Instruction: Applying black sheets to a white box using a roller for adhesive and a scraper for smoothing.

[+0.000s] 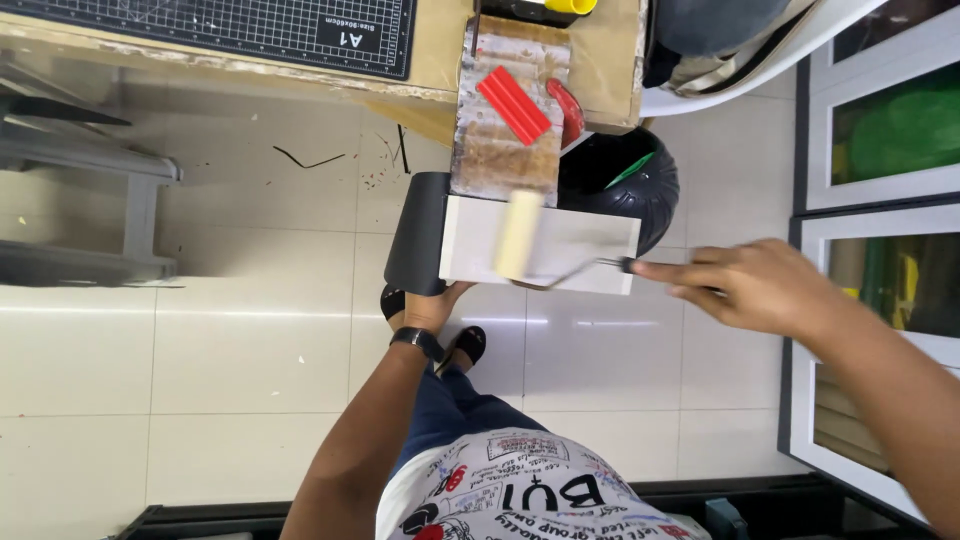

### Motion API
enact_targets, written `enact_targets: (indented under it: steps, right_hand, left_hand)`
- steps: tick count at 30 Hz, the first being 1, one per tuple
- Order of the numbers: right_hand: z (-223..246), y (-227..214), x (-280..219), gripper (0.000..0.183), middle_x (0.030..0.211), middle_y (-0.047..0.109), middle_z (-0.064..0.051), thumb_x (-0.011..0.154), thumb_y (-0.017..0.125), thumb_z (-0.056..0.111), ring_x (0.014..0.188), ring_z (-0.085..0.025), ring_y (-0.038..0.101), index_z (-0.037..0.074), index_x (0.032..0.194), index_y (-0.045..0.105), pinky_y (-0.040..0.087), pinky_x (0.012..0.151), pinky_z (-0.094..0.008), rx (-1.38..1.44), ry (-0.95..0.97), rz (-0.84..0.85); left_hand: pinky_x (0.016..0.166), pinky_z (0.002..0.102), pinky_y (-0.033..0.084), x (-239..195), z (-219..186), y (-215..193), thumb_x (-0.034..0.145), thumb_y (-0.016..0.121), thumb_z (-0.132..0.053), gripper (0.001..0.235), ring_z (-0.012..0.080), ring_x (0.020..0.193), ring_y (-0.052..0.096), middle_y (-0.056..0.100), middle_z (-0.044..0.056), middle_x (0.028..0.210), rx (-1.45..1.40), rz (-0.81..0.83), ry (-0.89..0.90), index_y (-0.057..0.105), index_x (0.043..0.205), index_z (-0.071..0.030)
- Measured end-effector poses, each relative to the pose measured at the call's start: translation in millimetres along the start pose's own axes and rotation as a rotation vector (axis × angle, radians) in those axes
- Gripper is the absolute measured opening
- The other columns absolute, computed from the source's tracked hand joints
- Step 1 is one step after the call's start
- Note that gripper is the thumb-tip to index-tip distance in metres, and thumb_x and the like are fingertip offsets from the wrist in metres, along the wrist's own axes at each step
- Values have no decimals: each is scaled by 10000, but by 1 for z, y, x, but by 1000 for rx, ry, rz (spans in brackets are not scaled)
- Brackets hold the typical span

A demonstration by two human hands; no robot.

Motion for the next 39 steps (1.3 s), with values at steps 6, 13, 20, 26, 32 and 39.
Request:
enact_targets:
  steps: [6,13,20,26,32,39]
  right_hand:
    - [33,8,35,482,753,668,85,997,578,365,548,-186,592,534,1445,523,430,428,-371,171,-71,-137]
    - [-39,13,-82,570,982,709,261,917,450,606,765,-83,733,787,1439,310,613,600,-311,-60,394,311]
    - [-23,-90,22,526,1202,698,-60,994,670,270,759,-186,474,309,1515,602,460,684,-327,695,732,-358]
    - [-62,-92,182,459,911,712,-52,1074,612,340,593,-198,625,350,1531,578,495,754,-359,636,592,-449]
    - [-69,-81,211,439,908,756,-87,1040,585,312,651,-276,727,334,1478,611,547,750,-414,536,603,-272]
    - [-43,-115,250,726,1044,723,-47,760,705,-88,959,-323,591,166,1440,729,489,730,-463,-287,66,-743]
  left_hand:
    - [1171,447,446,4,-12,-1,746,924,-272,790,283,1333,582,640,118,1396,-199,-33,308,560,1413,-55]
    - [1054,392,486,4,3,4,638,979,-385,840,244,1148,567,608,90,1169,-79,-87,75,558,1273,-33]
    - [1068,407,475,1,10,5,659,947,-490,949,267,1191,563,595,107,1250,77,-103,239,514,1354,-9]
    - [867,372,511,-5,-9,-8,744,900,-483,736,232,986,546,550,55,1035,90,84,71,517,1218,-70]
    - [1027,450,534,-5,-8,-11,787,872,-424,814,323,1216,587,623,155,1295,139,133,104,508,1409,-47]
    - [962,403,585,-1,-28,-21,814,812,-470,602,245,1130,667,715,50,1168,6,262,67,629,1283,-140]
Point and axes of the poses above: each hand's wrist, its own x-axis towards the middle knuckle, its own y-axis out of the palm, z = x × y, the point moved 2 cm from there along x, towards the middle knuckle
